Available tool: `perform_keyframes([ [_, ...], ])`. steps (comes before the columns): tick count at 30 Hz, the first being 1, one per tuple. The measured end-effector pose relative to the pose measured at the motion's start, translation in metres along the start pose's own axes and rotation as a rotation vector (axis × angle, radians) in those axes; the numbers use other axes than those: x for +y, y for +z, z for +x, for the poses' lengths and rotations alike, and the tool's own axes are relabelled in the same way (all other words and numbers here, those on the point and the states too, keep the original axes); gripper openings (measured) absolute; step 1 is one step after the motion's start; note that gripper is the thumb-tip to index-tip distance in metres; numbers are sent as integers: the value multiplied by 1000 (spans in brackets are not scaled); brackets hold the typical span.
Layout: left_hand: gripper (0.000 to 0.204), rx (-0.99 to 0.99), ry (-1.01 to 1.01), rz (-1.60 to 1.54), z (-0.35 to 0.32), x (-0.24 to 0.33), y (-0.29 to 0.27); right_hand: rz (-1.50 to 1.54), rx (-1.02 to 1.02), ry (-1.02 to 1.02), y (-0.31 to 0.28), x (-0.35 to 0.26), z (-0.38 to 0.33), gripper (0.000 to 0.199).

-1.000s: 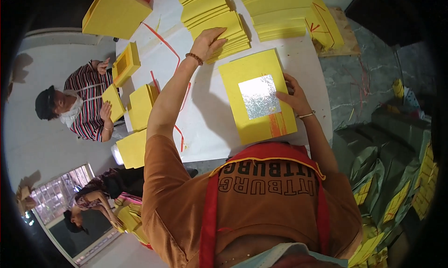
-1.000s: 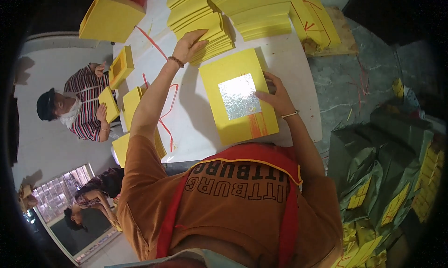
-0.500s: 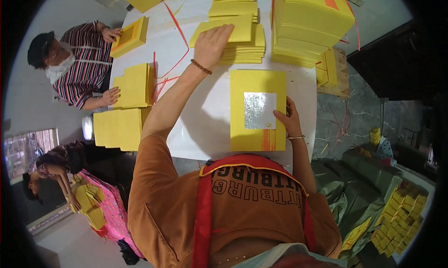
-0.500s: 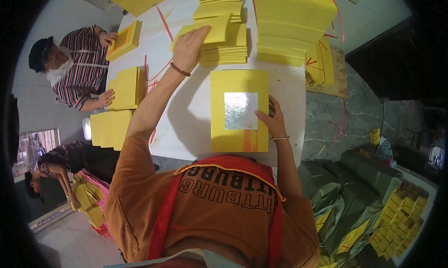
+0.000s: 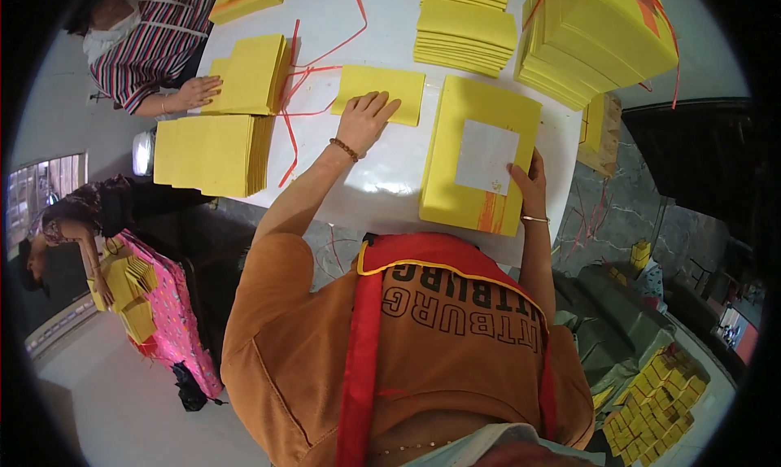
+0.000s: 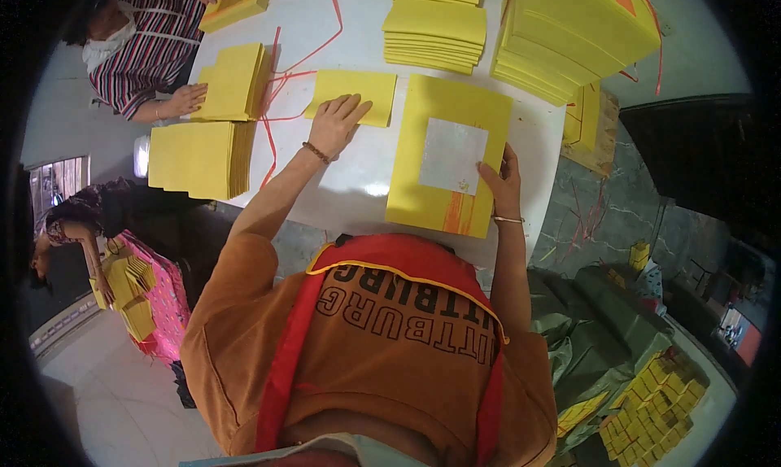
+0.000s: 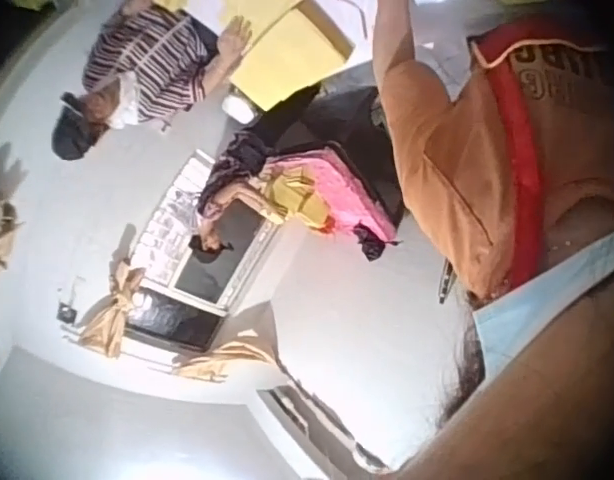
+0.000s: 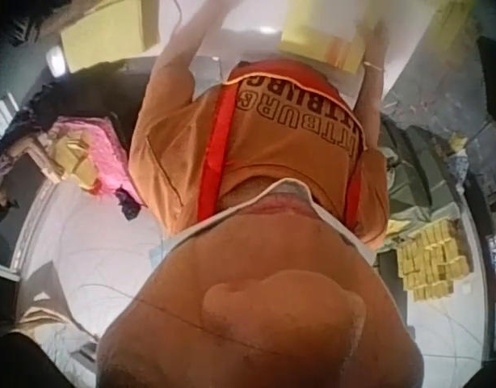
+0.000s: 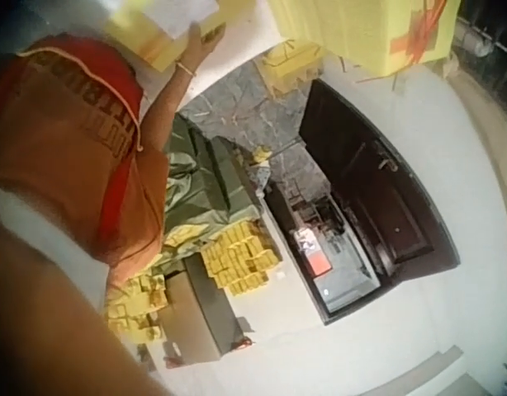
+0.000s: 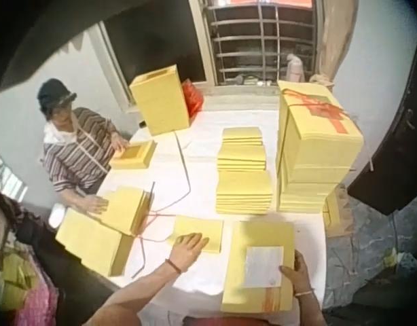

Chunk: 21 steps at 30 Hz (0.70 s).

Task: The recorder is counting and stacking sheets of yellow paper with foil centers on a table.

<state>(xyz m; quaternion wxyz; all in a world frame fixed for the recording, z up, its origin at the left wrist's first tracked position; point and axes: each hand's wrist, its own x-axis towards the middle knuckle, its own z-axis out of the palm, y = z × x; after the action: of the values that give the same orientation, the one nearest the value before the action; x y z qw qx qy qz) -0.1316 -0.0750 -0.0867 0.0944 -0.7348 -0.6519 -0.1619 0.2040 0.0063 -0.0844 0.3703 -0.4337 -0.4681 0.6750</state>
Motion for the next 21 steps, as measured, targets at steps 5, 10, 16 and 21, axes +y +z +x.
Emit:
perform_keyframes([
  [5, 43, -75, 6, -50, -11, 4, 1, 21, 18, 14, -1, 2, -5, 63],
  [10, 40, -52, -6, -30, -1, 10, -8, 16, 23, -5, -1, 2, -2, 61],
  [16, 42, 133, -456, -132, -13, 13, -1, 53, 39, 36, 2, -2, -4, 62],
  [21, 47, 30, -752, -28, -30, 5, 23, 38, 33, 22, 3, -4, -4, 62],
])
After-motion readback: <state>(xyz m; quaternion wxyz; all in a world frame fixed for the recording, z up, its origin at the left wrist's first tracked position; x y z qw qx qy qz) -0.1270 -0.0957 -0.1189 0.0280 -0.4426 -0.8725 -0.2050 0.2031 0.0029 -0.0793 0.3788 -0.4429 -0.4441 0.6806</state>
